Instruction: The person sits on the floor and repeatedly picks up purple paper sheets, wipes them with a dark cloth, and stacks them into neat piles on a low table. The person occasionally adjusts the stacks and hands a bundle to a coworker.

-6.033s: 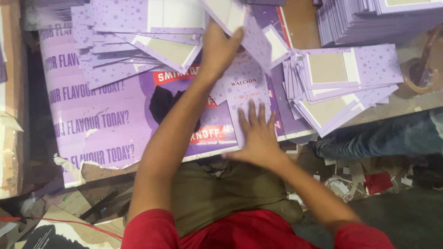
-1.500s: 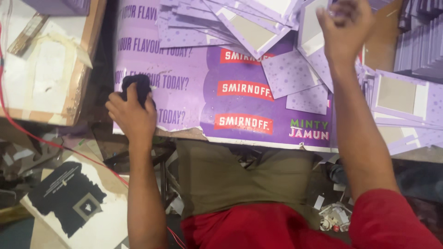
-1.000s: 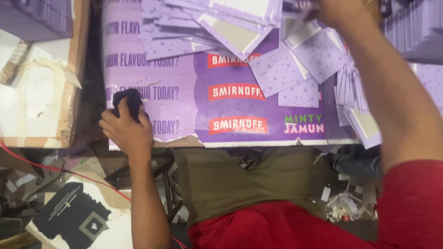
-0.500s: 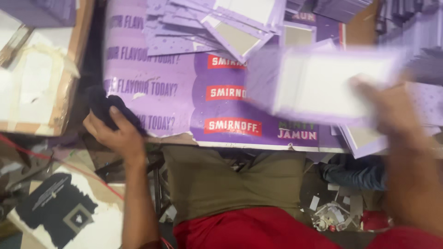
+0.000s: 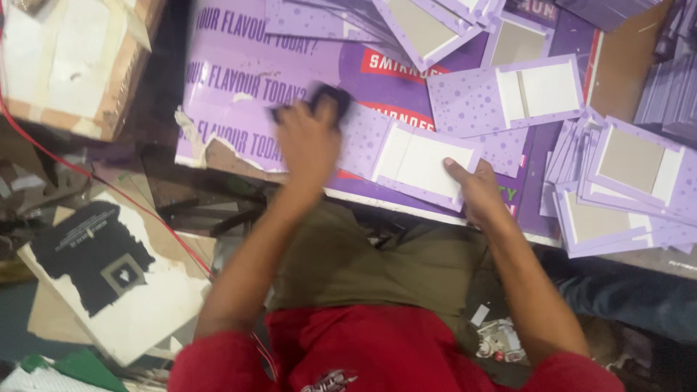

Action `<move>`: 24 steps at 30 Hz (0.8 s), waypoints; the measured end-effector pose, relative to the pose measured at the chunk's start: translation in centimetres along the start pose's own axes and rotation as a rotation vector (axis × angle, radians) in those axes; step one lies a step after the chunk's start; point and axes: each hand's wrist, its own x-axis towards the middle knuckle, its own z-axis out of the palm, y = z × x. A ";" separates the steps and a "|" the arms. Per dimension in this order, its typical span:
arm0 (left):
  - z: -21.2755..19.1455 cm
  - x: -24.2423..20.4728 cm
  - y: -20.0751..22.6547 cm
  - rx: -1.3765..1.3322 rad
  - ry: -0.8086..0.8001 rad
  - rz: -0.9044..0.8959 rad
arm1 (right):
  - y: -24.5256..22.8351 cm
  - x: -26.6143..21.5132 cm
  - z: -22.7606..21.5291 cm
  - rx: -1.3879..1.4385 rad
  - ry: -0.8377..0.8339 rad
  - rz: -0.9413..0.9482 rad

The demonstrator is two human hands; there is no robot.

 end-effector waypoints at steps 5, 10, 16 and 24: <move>2.1 -0.1 3.3 0.111 0.093 0.094 | -0.6 1.2 0.4 -0.018 -0.003 -0.057; 1.9 -2.2 2.3 -0.017 0.108 0.102 | 0.5 -1.5 -1.0 0.089 0.025 0.028; -2.0 -0.1 -8.9 -0.084 0.301 -0.201 | -0.7 -0.1 -0.9 0.124 0.032 0.024; 1.4 -3.2 4.6 -0.144 -0.153 0.120 | -0.4 0.7 0.3 0.018 -0.080 0.003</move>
